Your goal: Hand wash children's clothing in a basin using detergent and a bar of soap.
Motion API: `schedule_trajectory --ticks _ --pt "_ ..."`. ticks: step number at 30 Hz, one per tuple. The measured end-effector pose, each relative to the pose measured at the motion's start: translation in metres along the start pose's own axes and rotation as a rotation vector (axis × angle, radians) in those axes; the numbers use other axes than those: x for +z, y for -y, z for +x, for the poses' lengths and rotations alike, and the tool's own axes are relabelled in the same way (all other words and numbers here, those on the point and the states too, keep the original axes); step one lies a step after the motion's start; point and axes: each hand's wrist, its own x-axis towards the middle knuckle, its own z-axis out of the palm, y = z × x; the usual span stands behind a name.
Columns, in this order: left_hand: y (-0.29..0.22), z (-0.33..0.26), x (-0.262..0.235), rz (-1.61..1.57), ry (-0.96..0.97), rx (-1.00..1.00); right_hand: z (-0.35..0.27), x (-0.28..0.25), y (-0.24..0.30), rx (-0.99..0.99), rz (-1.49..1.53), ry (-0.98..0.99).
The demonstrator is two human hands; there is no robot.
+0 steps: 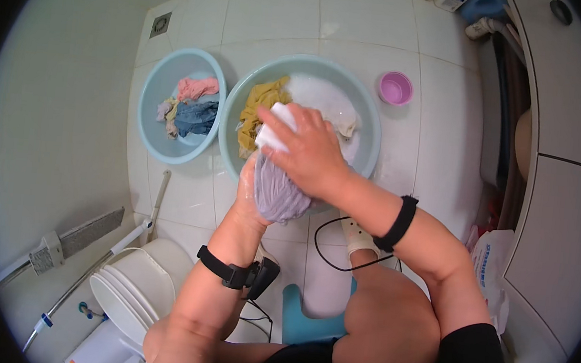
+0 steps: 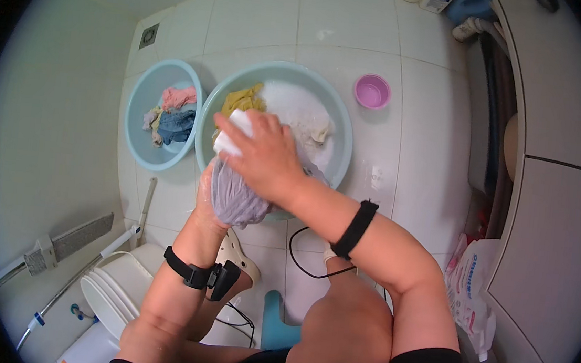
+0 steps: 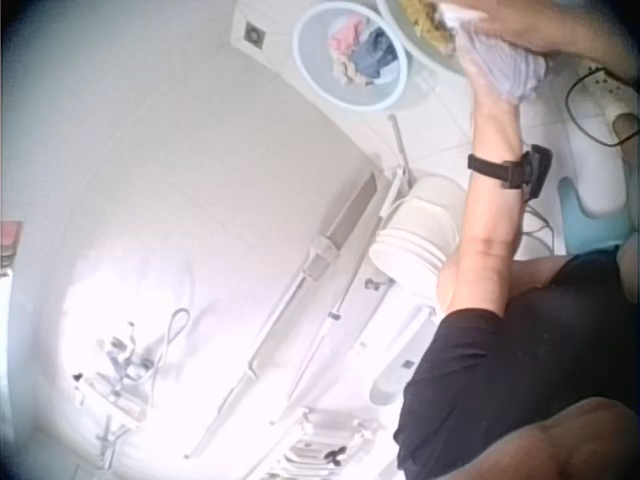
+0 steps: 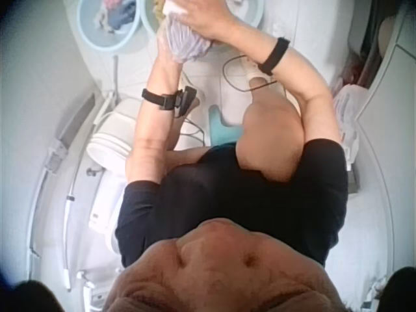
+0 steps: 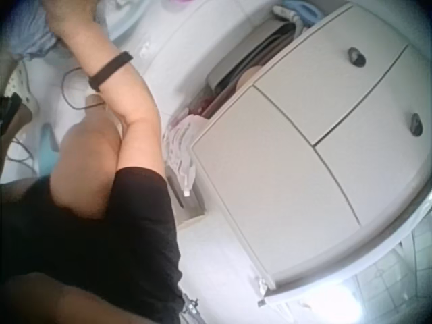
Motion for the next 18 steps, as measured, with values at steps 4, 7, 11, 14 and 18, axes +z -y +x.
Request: schedule_trajectory --ticks 4,7,11,14,18 --pt "-0.018 0.000 -0.045 0.608 0.294 0.209 -0.019 -0.001 0.029 -0.319 0.177 0.004" --pt "-0.004 0.002 -0.010 0.034 -0.096 -0.010 0.005 -0.005 -0.002 -0.030 -0.045 0.032" --pt "-0.004 -0.003 -0.019 0.033 -0.058 0.112 -0.024 0.001 0.020 -0.227 -0.004 -0.003" --pt "-0.005 -0.001 -0.019 0.035 -0.001 0.041 -0.019 0.004 0.010 -0.305 0.031 -0.054" --pt "-0.014 0.000 -0.035 0.502 0.064 0.070 -0.007 -0.002 0.006 -0.119 -0.001 -0.029"
